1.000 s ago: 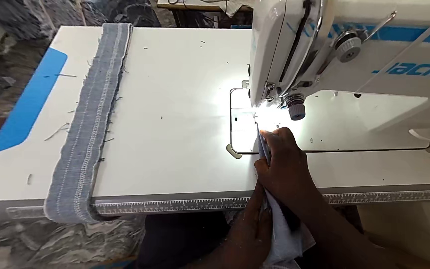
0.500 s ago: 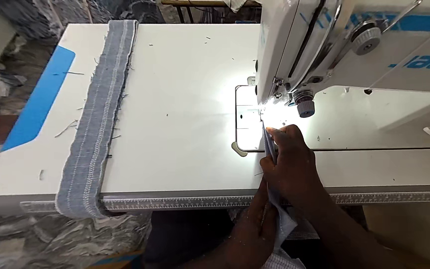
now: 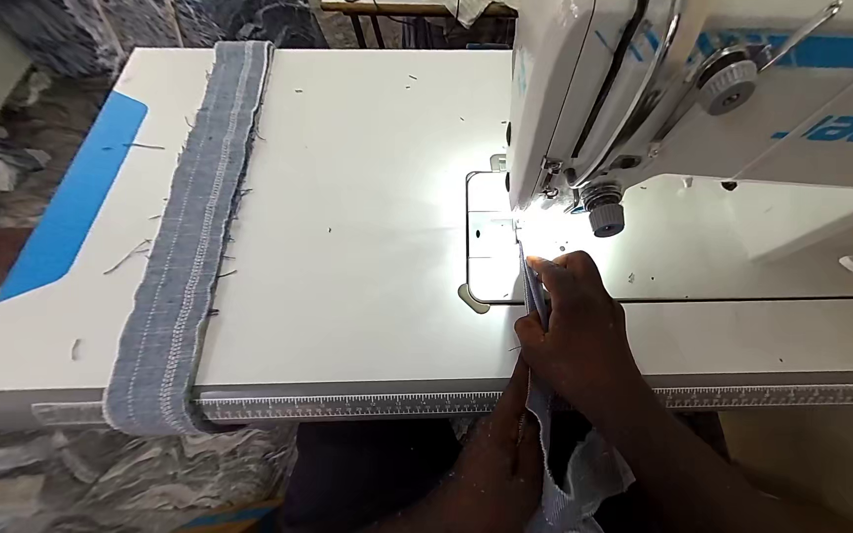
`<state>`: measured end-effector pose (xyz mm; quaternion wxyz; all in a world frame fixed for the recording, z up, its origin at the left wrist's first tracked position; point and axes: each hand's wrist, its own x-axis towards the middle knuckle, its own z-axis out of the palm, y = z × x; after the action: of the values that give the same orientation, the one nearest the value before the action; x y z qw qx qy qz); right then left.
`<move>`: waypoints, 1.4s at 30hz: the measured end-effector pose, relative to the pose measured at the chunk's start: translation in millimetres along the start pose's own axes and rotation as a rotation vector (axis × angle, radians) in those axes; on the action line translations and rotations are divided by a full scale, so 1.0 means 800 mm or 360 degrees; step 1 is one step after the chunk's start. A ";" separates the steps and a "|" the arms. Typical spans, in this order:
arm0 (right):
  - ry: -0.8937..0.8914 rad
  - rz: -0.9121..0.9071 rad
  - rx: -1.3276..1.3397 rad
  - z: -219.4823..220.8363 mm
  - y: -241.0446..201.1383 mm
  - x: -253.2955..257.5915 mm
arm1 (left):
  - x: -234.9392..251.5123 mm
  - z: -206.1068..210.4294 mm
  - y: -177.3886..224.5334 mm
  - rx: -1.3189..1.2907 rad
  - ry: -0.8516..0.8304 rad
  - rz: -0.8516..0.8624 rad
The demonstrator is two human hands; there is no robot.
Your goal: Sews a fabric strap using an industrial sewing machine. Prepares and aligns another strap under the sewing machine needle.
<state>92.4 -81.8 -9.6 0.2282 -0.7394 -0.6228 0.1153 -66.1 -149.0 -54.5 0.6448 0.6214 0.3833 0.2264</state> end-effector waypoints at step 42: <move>-0.0001 0.0015 -0.0001 0.000 0.000 -0.001 | -0.001 0.003 -0.004 -0.0075 -0.0025 0.0031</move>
<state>91.8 -82.9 -9.7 0.2272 -0.7425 -0.6193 0.1165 -65.4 -151.1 -57.8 0.6600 0.6114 0.3666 0.2368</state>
